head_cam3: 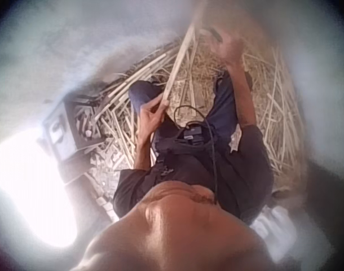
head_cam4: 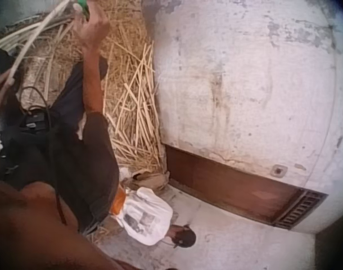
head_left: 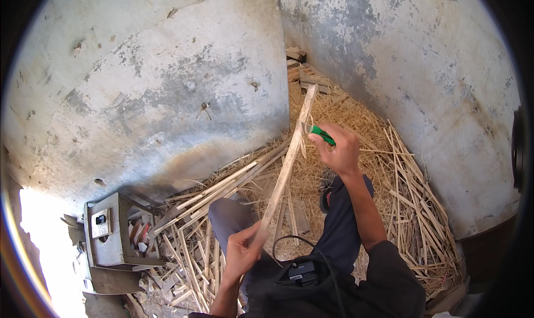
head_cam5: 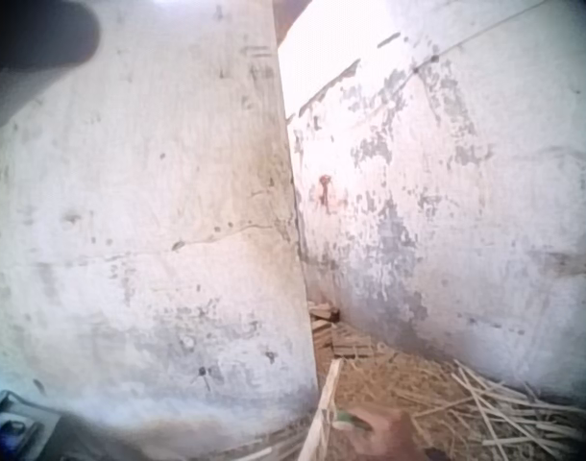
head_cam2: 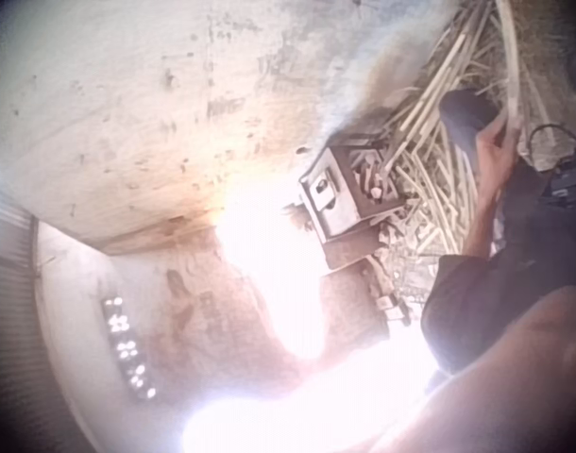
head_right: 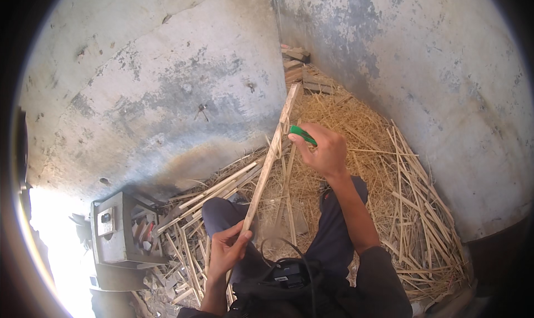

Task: The person peels a strip of bamboo by hand using a green utility knife while sitting on a straw-covered floor.

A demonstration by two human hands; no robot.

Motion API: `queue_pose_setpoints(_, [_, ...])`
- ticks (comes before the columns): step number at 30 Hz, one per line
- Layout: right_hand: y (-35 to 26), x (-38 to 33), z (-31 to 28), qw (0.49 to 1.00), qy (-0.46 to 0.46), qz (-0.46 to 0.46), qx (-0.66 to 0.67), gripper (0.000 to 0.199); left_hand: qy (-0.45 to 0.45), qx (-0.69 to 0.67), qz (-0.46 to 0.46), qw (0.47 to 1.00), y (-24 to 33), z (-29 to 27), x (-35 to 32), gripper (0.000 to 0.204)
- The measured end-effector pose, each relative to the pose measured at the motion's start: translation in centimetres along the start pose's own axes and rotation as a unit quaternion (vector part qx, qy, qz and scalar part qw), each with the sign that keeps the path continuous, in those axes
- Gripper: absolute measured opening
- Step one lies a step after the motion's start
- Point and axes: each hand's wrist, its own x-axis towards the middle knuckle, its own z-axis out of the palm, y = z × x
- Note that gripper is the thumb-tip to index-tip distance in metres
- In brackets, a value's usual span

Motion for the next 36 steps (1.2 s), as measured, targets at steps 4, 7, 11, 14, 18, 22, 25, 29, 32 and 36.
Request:
queue_pose_setpoints(4, [2.4,-0.8,0.1,0.960,-0.008,0.278,-0.037,0.047,0.058,0.092,0.056,0.993,-0.1,0.5,-0.9,0.035])
queue_pose_setpoints(7, [8.7,1.9,-4.0,0.937,0.087,0.324,-0.099,0.053,0.039,0.251,0.096,0.962,-0.3,-0.5,-4.5,0.034])
queue_pose_setpoints(11, [6.7,-0.2,-4.7,0.960,0.010,0.271,-0.076,0.052,0.179,0.282,0.125,0.934,-0.1,-2.0,-2.7,0.032])
queue_pose_setpoints(14, [4.0,-1.4,-3.8,0.962,-0.022,0.262,0.073,0.043,0.186,0.221,0.015,0.957,0.9,-2.1,-1.8,0.032])
queue_pose_setpoints(18, [-0.4,-2.1,-2.1,0.928,-0.051,0.246,0.277,0.029,0.206,0.214,0.132,0.946,-0.8,-1.9,-1.1,0.034])
queue_pose_setpoints(22, [-2.6,-2.8,-1.8,0.905,-0.088,0.255,0.329,0.024,0.189,0.223,0.144,0.945,-0.5,-0.8,-0.5,0.034])
queue_pose_setpoints(25, [-4.6,-3.3,-0.8,0.900,-0.109,0.227,0.356,0.026,0.171,0.244,0.191,0.935,-0.5,-0.6,-0.3,0.032])
queue_pose_setpoints(29, [-5.9,-4.3,-0.6,0.903,-0.140,0.228,0.336,0.032,0.167,0.270,0.203,0.926,0.6,0.4,0.0,0.032])
queue_pose_setpoints(32, [-6.3,-5.0,-0.7,0.912,-0.142,0.171,0.345,0.029,0.170,0.278,0.215,0.921,0.8,0.7,0.3,0.031])
queue_pose_setpoints(36, [-6.5,-6.0,-0.5,0.955,-0.143,0.082,0.248,0.033,0.189,0.243,0.184,0.934,1.3,1.4,0.4,0.033])
